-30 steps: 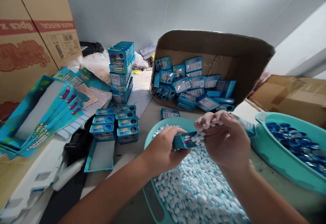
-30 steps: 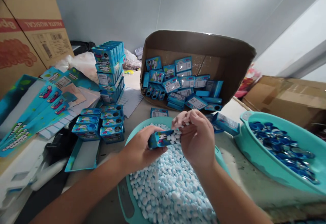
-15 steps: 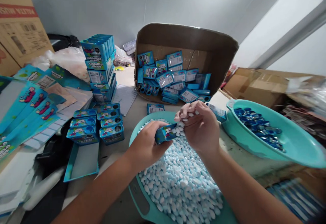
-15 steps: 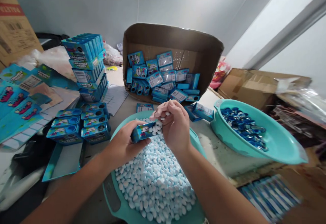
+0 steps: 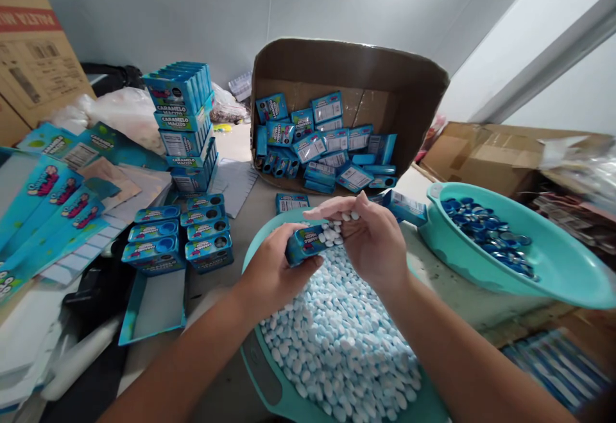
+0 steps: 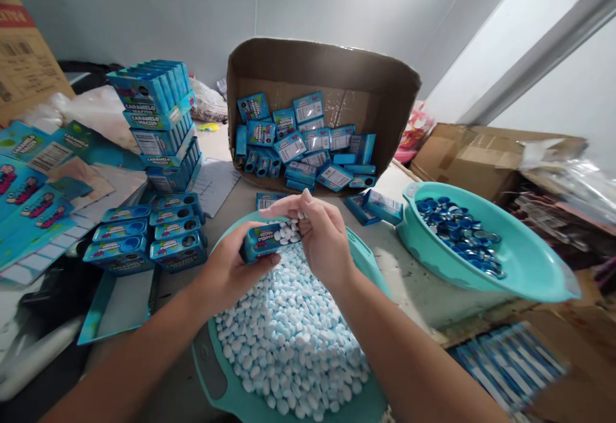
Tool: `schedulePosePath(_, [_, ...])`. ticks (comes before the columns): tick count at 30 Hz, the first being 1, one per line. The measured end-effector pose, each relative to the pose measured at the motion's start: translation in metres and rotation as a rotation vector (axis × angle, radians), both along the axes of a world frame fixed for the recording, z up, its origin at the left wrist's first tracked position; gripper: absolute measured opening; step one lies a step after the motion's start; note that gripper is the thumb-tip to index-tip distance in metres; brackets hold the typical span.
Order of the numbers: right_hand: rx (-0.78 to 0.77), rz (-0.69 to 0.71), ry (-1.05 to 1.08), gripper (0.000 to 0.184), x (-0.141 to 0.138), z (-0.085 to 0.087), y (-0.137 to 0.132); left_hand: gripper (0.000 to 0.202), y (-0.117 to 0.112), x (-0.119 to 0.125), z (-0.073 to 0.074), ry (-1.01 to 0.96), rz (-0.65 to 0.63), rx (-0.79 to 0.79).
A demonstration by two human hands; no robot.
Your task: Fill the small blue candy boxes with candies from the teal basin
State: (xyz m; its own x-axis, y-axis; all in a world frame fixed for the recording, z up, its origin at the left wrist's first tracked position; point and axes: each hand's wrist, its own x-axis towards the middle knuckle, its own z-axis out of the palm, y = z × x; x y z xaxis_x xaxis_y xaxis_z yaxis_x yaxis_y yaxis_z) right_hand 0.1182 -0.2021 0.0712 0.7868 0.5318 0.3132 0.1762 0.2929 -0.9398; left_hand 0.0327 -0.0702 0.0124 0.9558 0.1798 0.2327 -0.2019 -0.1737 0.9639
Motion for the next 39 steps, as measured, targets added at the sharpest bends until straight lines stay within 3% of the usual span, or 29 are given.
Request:
schedulePosePath(7, [-0.079,-0.029,-0.107,0.033,0.004,-0.002,-0.007,0.03,0.0,-0.001,0.001,0.01,0.025,-0.051])
schedulePosePath(13, [-0.453,-0.101,-0.444,0.034,0.011,0.005,-0.013,0.032,0.0,0.001,-0.003,-0.027,0.039,-0.064])
schedulePosePath(20, [-0.667,-0.079,-0.664,0.026,0.013,0.01,-0.025,0.031,0.001,0.0,0.001,-0.019,0.016,-0.054])
schedulePosePath(29, [-0.717,-0.173,-0.826,0.013,0.001,0.02,-0.028,0.032,0.0,0.0,-0.001,-0.026,0.017,-0.021])
schedulePosePath(39, [-0.656,-0.098,-0.742,0.016,0.01,0.017,-0.031,0.03,0.001,0.0,-0.001,-0.014,0.02,0.003])
